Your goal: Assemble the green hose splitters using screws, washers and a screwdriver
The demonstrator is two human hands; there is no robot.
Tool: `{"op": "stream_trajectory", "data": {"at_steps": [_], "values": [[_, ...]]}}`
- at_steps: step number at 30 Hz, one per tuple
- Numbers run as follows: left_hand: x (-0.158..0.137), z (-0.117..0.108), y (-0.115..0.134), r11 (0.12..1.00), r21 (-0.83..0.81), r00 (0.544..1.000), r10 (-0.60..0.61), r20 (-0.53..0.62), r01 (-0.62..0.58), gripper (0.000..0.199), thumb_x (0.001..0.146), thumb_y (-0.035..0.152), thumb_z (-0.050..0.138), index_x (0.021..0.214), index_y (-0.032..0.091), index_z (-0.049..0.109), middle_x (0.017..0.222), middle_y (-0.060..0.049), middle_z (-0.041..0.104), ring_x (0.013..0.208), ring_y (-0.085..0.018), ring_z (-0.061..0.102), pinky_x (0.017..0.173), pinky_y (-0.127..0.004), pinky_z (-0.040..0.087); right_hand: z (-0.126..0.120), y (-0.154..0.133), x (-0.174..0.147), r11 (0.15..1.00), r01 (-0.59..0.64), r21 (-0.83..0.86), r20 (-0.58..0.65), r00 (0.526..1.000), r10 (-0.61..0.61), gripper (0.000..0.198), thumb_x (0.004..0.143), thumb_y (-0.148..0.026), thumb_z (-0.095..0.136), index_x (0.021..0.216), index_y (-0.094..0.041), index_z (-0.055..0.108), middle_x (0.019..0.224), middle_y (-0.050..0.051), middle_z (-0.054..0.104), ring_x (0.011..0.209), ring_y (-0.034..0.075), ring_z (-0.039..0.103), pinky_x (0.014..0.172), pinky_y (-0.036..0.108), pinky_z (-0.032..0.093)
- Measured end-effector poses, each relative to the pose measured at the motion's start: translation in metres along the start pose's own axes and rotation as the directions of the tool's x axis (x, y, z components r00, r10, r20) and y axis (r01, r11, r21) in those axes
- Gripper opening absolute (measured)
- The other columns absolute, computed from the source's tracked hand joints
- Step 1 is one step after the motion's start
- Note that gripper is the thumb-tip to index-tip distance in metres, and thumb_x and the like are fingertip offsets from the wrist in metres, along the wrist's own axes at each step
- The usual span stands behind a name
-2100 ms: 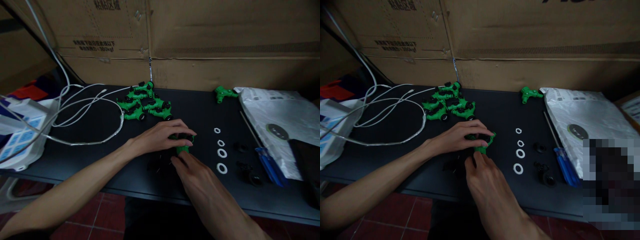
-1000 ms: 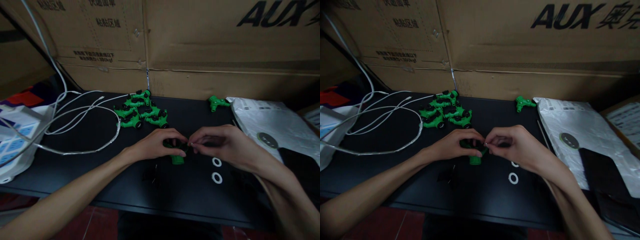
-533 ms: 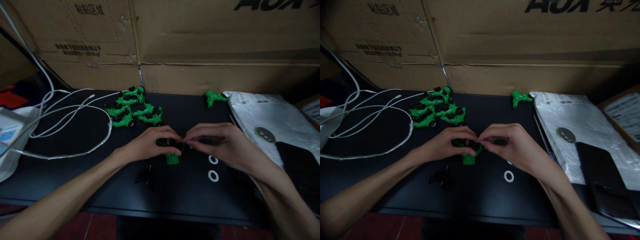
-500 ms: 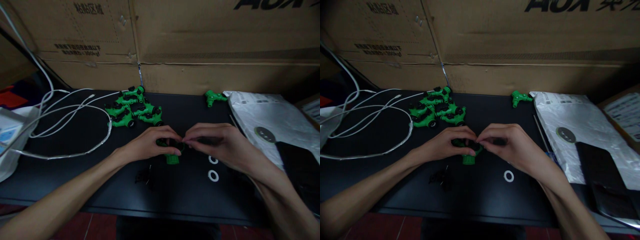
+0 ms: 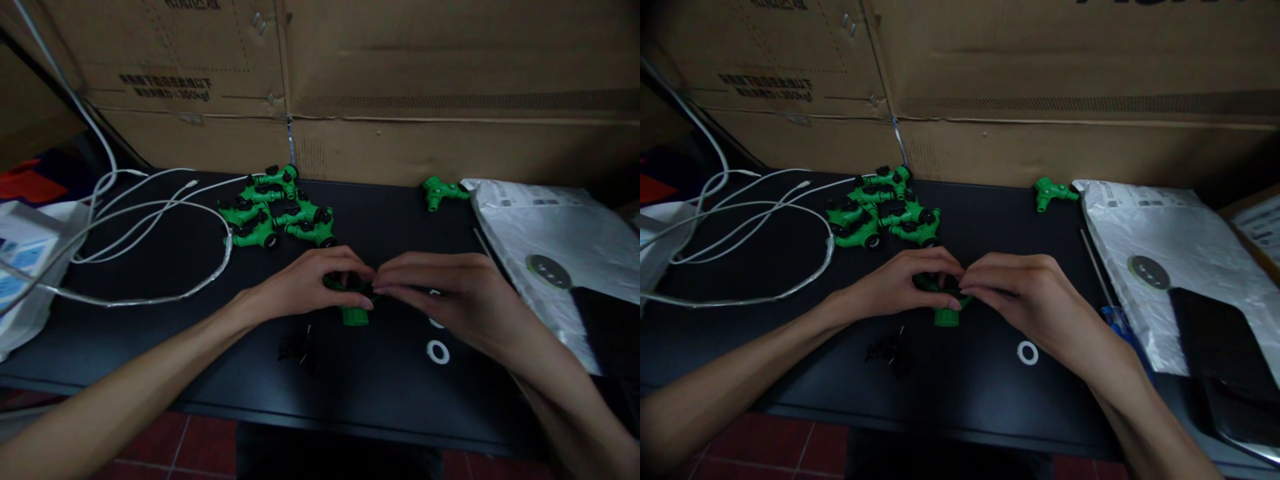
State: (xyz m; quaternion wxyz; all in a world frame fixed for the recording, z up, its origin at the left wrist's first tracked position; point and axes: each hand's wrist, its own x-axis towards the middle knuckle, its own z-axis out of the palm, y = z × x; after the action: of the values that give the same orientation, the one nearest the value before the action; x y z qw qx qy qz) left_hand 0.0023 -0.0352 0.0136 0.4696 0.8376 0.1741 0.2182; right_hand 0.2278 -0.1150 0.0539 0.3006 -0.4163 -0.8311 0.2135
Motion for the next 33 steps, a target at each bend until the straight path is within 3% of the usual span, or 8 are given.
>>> {"op": "stream_trajectory", "data": {"at_steps": [7, 13, 18, 33], "values": [[0.0, 0.0, -0.001, 1.0, 0.01, 1.0, 0.014, -0.003, -0.014, 0.033, 0.084, 0.035, 0.08, 0.111, 0.019, 0.072, 0.108, -0.004, 0.067, 0.087, -0.013, 0.062, 0.082, -0.027, 0.05, 0.005, 0.0, -0.001, 0.999, 0.034, 0.012, 0.008, 0.999, -0.034, 0.018, 0.097, -0.017, 0.061, 0.104, -0.019, 0.077, 0.104, 0.007, 0.077, 0.095, 0.017, 0.075, 0.08, 0.025, 0.059], [0.0, 0.0, -0.001, 0.999, 0.036, 0.999, 0.036, 0.001, -0.036, 0.035, 0.084, 0.037, 0.079, 0.11, 0.016, 0.072, 0.107, -0.005, 0.067, 0.086, -0.013, 0.061, 0.081, -0.027, 0.05, -0.002, 0.001, 0.0, 1.0, -0.017, 0.009, 0.015, 1.0, 0.017, 0.022, 0.096, -0.018, 0.064, 0.113, -0.023, 0.077, 0.107, 0.004, 0.078, 0.096, 0.017, 0.075, 0.082, 0.025, 0.06], [0.0, 0.0, -0.002, 0.999, 0.022, 1.0, 0.025, -0.001, -0.025, 0.037, 0.084, 0.037, 0.08, 0.114, 0.018, 0.071, 0.109, -0.005, 0.067, 0.087, -0.014, 0.062, 0.081, -0.027, 0.05, -0.005, -0.003, 0.003, 1.0, -0.001, -0.012, -0.009, 1.0, 0.001, 0.017, 0.094, -0.017, 0.065, 0.102, -0.023, 0.079, 0.1, 0.004, 0.078, 0.09, 0.017, 0.076, 0.078, 0.024, 0.06], [0.0, -0.001, 0.0, 0.999, 0.044, 1.0, -0.003, 0.012, 0.003, 0.036, 0.085, 0.039, 0.079, 0.113, 0.02, 0.071, 0.108, -0.005, 0.067, 0.089, -0.014, 0.062, 0.082, -0.028, 0.05, 0.0, -0.001, 0.001, 1.0, -0.006, -0.019, 0.025, 1.0, 0.006, 0.016, 0.096, -0.018, 0.062, 0.103, -0.019, 0.077, 0.102, 0.006, 0.077, 0.093, 0.015, 0.074, 0.08, 0.024, 0.057]]}}
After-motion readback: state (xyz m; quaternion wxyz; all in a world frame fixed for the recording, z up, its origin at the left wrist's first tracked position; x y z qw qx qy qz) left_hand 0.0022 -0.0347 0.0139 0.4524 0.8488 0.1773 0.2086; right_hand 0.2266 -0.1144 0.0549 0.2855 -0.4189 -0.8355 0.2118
